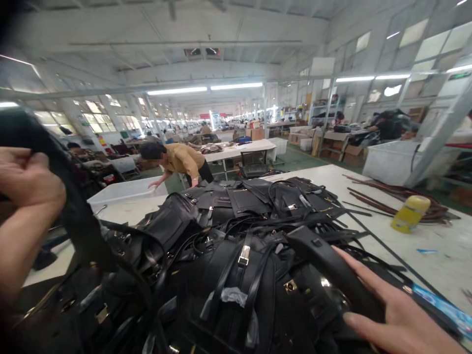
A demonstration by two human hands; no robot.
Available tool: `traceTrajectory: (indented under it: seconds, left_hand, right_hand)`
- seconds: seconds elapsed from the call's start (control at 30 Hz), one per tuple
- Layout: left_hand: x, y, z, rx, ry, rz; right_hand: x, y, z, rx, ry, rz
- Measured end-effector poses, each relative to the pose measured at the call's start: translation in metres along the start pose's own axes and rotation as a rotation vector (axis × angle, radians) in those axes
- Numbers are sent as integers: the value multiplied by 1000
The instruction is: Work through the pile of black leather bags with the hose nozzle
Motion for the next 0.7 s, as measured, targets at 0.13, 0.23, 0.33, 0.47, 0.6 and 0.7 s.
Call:
traceTrajectory:
  seconds: [0.13, 0.23, 0.33, 0.47, 0.6, 0.7]
  left_hand:
    - [-84, -29, -5, -200, 129, 439]
    - [-113, -123, -16, -267, 82, 734]
    - [-97, -249, -16, -116, -12, 1142]
    - [-30, -358, 5, 82, 34, 1233]
    - [10, -392, 22, 330, 77, 1157]
    - [15, -402, 17, 628, -38, 1174]
  right_hand:
    - [-28, -7, 19, -14, 66, 88]
    - [-38, -11, 29, -15, 84, 135]
    - [-36, -15, 21, -58, 94, 155]
    - [-26, -24, 8, -65, 102, 118]
    - [-27, -43, 6, -54, 108, 126]
    - [-37, -59, 3, -62, 119, 214]
Point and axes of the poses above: each hand's wrist, its own y-axis towards the middle knuckle, its own x-axis out of the back of the hand, z = x × y, the point moved 4 cm from there along y, towards the middle knuckle, and after that the axes turned 2 degrees about z, right-handed, at the moved point
